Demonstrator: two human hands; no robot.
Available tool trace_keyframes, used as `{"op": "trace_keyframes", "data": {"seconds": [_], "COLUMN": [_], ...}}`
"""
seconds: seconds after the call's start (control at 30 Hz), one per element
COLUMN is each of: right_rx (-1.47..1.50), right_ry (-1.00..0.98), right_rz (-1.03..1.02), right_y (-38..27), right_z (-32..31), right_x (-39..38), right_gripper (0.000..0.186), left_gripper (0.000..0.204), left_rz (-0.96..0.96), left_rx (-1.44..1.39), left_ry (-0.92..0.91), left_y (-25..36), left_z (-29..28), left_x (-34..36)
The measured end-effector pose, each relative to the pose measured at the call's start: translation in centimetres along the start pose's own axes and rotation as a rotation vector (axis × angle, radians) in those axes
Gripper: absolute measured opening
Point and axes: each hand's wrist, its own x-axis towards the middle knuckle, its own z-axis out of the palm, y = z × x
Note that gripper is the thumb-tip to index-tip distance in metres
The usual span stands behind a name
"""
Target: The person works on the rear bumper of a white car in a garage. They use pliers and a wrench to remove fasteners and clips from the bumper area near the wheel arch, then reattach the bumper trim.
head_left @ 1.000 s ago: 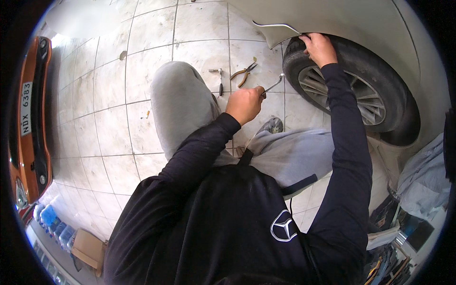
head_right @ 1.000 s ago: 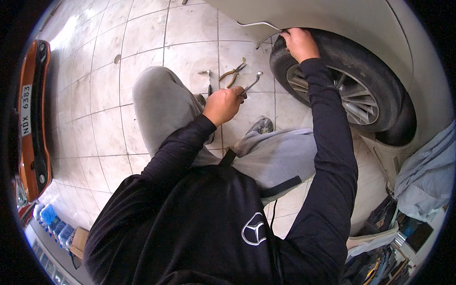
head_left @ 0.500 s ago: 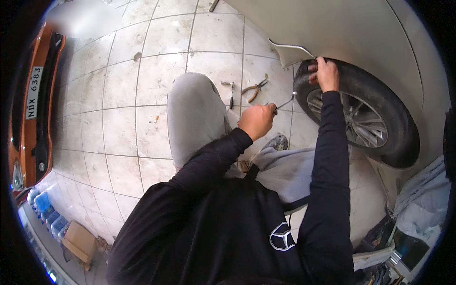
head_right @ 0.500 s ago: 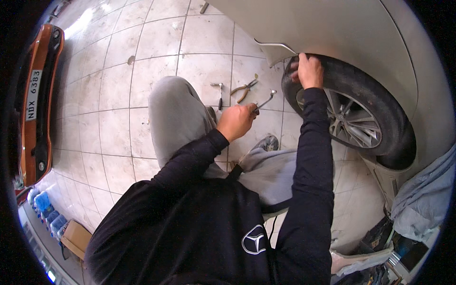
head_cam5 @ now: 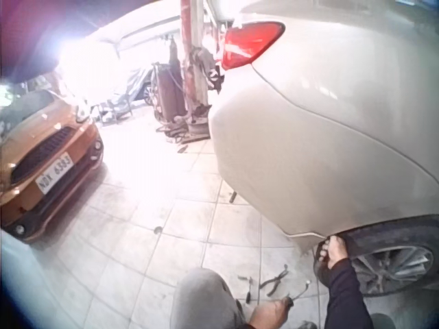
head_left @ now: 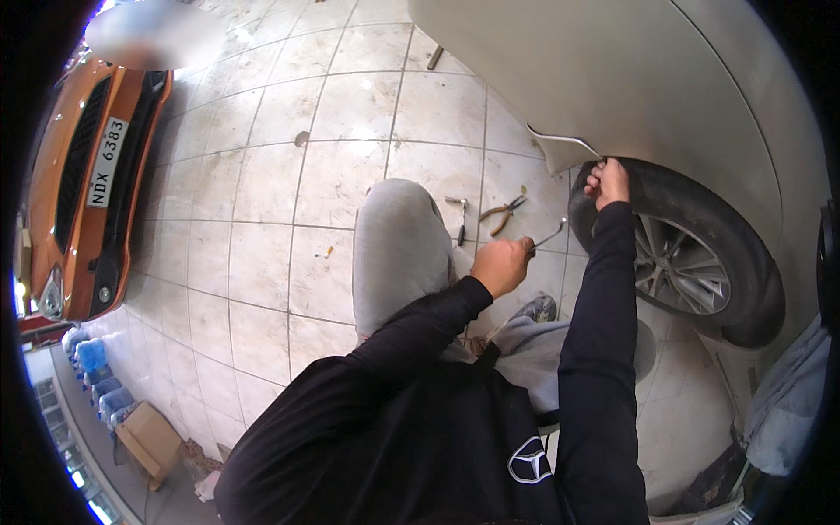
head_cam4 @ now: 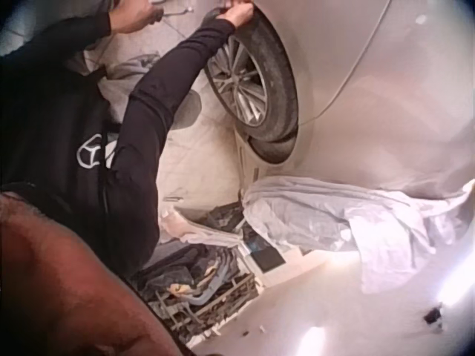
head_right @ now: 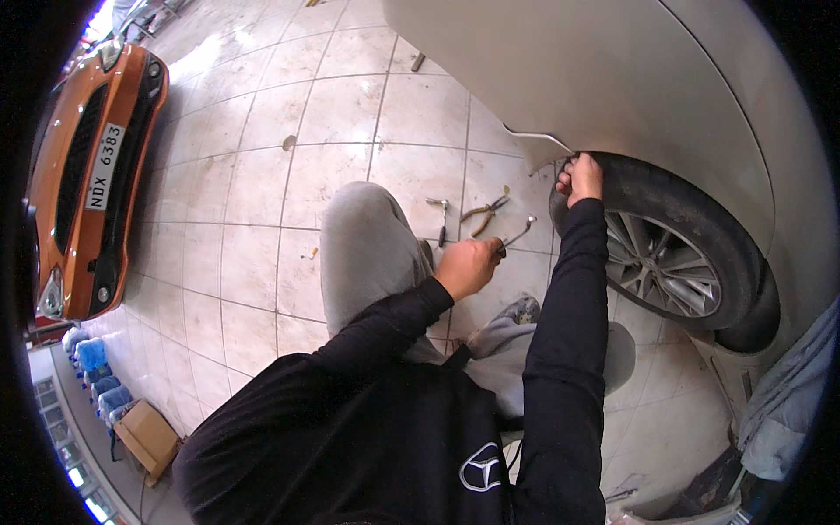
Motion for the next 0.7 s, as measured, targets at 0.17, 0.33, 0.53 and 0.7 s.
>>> {"op": "trace_keyframes", "data": {"seconds": [0.17,0.33,0.53,0.7], "right_rx": [0.104,0.089,-0.814,-0.443], "right_ry": [0.069,0.059,0.628,0.58], "right_rz": [-0.024,-0.205,-0.922,-0.895], "right_y": [0.3,3.8,6.6,4.5], "right_z": [0.0,2.6,0.9,3.5], "right_x": [0.4,2.3,4.7,0.9], "right_gripper": [0.034,0.034,0.034,0.045], "left_gripper": [0.015,0.014,0.016,0.019], "left_rz": [0.024,-0.017,-0.01,-0.059], "left_rx": [-0.003,0.005,0.0,0.028], "left_ry": [0.026,0.066,-0.017,-0.034], "left_y": [-0.2,-1.3,0.5,-0.6], "left_z": [0.6,-0.4,-0.8,-0.4], "left_x": [0.1,-0.7,0.3,-0.1]}}
